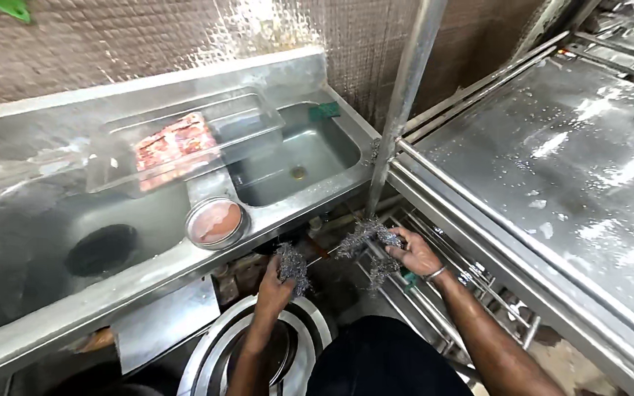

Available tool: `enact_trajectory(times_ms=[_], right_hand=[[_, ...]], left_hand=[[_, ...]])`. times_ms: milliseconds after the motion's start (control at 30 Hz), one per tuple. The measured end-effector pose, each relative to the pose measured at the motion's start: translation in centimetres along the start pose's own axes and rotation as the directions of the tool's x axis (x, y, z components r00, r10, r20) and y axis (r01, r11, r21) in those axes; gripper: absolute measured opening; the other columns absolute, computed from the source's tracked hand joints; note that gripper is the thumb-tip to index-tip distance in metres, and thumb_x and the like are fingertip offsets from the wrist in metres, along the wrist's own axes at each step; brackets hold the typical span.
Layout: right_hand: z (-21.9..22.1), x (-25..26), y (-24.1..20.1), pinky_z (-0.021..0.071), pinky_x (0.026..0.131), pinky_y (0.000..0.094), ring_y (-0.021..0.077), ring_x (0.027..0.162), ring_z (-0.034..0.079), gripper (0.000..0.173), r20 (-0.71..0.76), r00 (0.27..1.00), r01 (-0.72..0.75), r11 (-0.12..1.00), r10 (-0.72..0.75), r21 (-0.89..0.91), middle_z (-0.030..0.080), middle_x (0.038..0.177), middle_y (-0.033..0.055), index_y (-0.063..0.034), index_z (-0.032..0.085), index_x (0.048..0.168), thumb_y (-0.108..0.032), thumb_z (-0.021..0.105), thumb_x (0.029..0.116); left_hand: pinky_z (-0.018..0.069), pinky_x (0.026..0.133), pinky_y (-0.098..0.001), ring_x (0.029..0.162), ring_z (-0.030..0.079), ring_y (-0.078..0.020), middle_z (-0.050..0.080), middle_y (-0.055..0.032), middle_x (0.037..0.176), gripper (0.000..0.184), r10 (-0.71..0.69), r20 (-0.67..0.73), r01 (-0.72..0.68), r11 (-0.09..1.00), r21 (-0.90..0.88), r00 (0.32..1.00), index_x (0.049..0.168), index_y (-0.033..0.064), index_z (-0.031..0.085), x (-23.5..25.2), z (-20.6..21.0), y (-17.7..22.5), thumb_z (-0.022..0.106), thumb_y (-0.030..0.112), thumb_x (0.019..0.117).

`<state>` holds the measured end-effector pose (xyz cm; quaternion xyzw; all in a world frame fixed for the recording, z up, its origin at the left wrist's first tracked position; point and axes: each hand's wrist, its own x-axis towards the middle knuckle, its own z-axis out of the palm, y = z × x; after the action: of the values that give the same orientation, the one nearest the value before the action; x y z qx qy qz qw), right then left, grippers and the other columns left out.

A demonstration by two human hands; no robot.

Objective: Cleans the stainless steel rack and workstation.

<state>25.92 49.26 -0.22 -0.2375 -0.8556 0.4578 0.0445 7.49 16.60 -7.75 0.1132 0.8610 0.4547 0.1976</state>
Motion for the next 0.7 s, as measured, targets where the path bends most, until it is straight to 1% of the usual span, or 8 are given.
enact_trajectory(times_ms=[67, 100, 167, 300, 433, 533, 600, 700], right_hand=[[-0.1, 0.7, -1.4, 0.0593, 0.077, 0.0479, 0.0251, 0.086, 0.070, 0.049, 0.002, 1.000, 0.023, 0.996, -0.023, 0.089, 0.072, 0.106, 0.0146, -0.0107, 0.060, 0.136, -0.020, 0.078, 0.0907], [0.0, 1.1, -2.1, 0.0598, 0.075, 0.0462, 0.0242, 0.084, 0.070, 0.047, 0.007, 1.000, 0.027, 0.990, -0.028, 0.140, 0.072, 0.103, 0.0139, -0.0092, 0.059, 0.133, -0.018, 0.077, 0.0909], [0.1, 1.7, -3.5, 0.0583, 0.070, 0.0419, 0.0225, 0.078, 0.068, 0.039, 0.016, 0.999, 0.028, 0.978, -0.032, 0.205, 0.071, 0.099, 0.0137, -0.0060, 0.061, 0.128, -0.015, 0.075, 0.0929], [0.4, 2.6, -5.3, 0.0563, 0.067, 0.0357, 0.0178, 0.074, 0.065, 0.027, 0.009, 0.994, 0.106, 0.966, -0.112, 0.235, 0.070, 0.093, 0.0106, -0.0049, 0.067, 0.119, -0.011, 0.073, 0.0940], [0.9, 3.6, -6.3, 0.0552, 0.060, 0.0325, 0.0153, 0.068, 0.065, 0.026, -0.025, 0.989, 0.145, 0.952, -0.144, 0.269, 0.073, 0.092, 0.0092, -0.0064, 0.071, 0.120, -0.010, 0.073, 0.0944], [1.2, 4.1, -6.6, 0.0613, 0.078, 0.0378, 0.0148, 0.085, 0.072, 0.027, -0.040, 0.982, 0.189, 0.972, -0.185, 0.139, 0.076, 0.103, 0.0069, -0.0094, 0.073, 0.121, -0.014, 0.075, 0.0940], [1.2, 4.0, -6.8, 0.0595, 0.090, 0.0445, 0.0167, 0.096, 0.073, 0.028, -0.027, 0.978, 0.207, 0.978, -0.207, -0.007, 0.076, 0.108, 0.0065, -0.0121, 0.073, 0.122, -0.018, 0.075, 0.0941], [0.9, 2.9, -7.4, 0.0596, 0.087, 0.0482, 0.0192, 0.093, 0.073, 0.029, -0.023, 0.981, 0.186, 0.974, -0.191, -0.128, 0.076, 0.106, 0.0067, -0.0144, 0.073, 0.121, -0.021, 0.075, 0.0934]], left_hand=[[0.0478, 0.104, -0.0623, 0.131, 0.056, -0.0393, 0.049, -0.0211, 0.152, 0.095, -0.020, -0.037, 0.021, 0.999, 0.027, 0.999, 0.163, 0.0181, 0.022, -0.5, -0.1, -0.8, 0.072, 0.004, 0.0835], [0.0493, 0.099, -0.0657, 0.124, 0.061, -0.0428, 0.052, -0.0231, 0.148, 0.099, -0.023, -0.051, 0.026, 0.998, 0.053, 0.998, 0.164, 0.0226, 0.018, -0.8, -0.3, -1.0, 0.072, 0.005, 0.0840], [0.0517, 0.094, -0.0663, 0.116, 0.065, -0.0427, 0.057, -0.0213, 0.143, 0.097, -0.016, -0.057, 0.020, 0.997, 0.076, 0.998, 0.165, 0.0281, 0.017, -1.1, -0.5, -1.5, 0.069, 0.005, 0.0860], [0.0469, 0.107, -0.0602, 0.132, 0.057, -0.0327, 0.052, -0.0104, 0.153, 0.074, 0.034, -0.017, -0.033, 0.997, 0.076, 0.999, 0.159, 0.0229, 0.038, -1.4, -1.0, -2.1, 0.062, 0.003, 0.0922], [0.0480, 0.108, -0.0550, 0.127, 0.061, -0.0271, 0.063, -0.0098, 0.140, 0.051, 0.062, 0.029, -0.065, 0.993, 0.095, 0.998, 0.143, 0.0182, 0.061, -1.5, -1.0, -3.3, 0.059, 0.005, 0.0933], [0.0509, 0.103, -0.0535, 0.119, 0.065, -0.0254, 0.070, -0.0085, 0.126, 0.034, 0.045, 0.071, -0.053, 0.991, 0.119, 0.996, 0.122, 0.0170, 0.073, -1.5, -1.1, -4.2, 0.059, 0.010, 0.0919], [0.0529, 0.100, -0.0523, 0.114, 0.067, -0.0233, 0.072, -0.0067, 0.119, 0.029, 0.045, 0.097, -0.056, 0.992, 0.116, 0.994, 0.114, 0.0177, 0.076, -1.4, -1.0, -4.3, 0.060, 0.016, 0.0901], [0.0538, 0.097, -0.0506, 0.108, 0.069, -0.0211, 0.074, -0.0057, 0.112, 0.027, 0.067, 0.167, -0.088, 0.989, 0.117, 0.984, 0.110, 0.0169, 0.077, -1.0, -0.3, -3.7, 0.060, 0.027, 0.0914]])
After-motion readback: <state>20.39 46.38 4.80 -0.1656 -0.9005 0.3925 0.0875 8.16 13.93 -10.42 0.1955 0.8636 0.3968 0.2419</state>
